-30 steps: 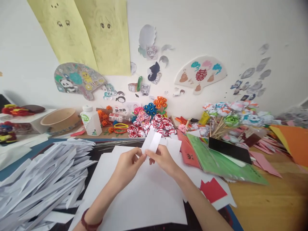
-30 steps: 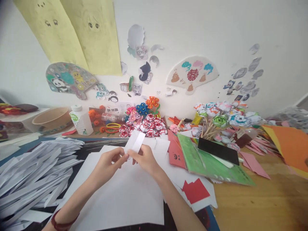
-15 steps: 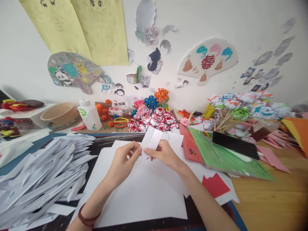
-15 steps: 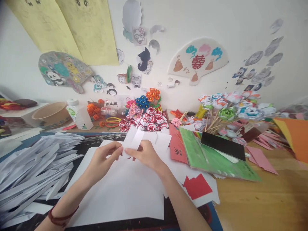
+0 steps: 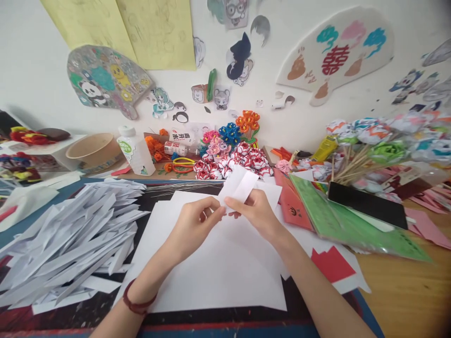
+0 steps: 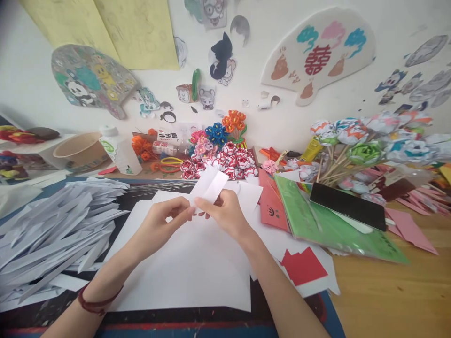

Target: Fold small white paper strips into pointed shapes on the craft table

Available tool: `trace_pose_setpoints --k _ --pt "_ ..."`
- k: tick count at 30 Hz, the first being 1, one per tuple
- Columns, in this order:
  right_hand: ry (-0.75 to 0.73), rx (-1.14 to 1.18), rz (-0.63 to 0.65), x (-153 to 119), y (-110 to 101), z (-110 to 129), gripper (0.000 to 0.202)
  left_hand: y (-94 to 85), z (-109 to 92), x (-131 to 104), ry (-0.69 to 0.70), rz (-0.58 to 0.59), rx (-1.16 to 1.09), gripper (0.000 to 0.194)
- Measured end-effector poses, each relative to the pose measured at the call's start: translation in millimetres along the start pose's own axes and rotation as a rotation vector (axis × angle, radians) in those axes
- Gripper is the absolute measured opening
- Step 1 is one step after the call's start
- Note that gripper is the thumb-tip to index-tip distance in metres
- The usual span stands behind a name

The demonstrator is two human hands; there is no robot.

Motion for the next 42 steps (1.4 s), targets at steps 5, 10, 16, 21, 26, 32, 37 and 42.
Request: trace_pose_setpoints --k 5,10,16,21,26,32,37,42 --pt "0.007 -0.018 -0.005 1 -3 -2 0.025 0.4 -1 0 -0.001 0.010 0.021 0.025" --pt "0.010 0.000 0.013 2 -2 -7 0.024 3.5 1 -2 -0.012 0.044 0.041 0.025" --pt "0.011 -0.026 0.017 2 -2 -7 0.023 2.4 1 -3 0.033 0.037 0.099 0.020" --pt "0.010 -0.009 0.056 1 0 -6 0.022 4.0 4 -6 0.035 0.032 0.169 0.021" --pt "0.028 -0.004 0.084 2 0 -9 0.024 -1.4 8 -6 -0.003 0.003 0.267 0.022" --pt "0.110 -0.032 0.132 3 0 -14 0.029 -26.7 11 -4 -0.066 -0.182 0.238 0.021" --pt "0.167 -0.150 0.317 -5 12 -15 0.030 -24.1 7 -4 -0.026 -0.255 0.132 0.018" --pt "0.118 -0.249 0.308 -3 15 -15 0.034 -24.3 6 -5 -0.010 -0.330 0.150 0.016"
Point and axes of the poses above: each hand's wrist, its own x-axis towards the middle knuckle, its own y-axis out of the palm, z = x × y, the point moved 5 cm from there along x, towards the middle knuckle, and after that the axes turned 7 degrees about x, right-handed, at the moved point
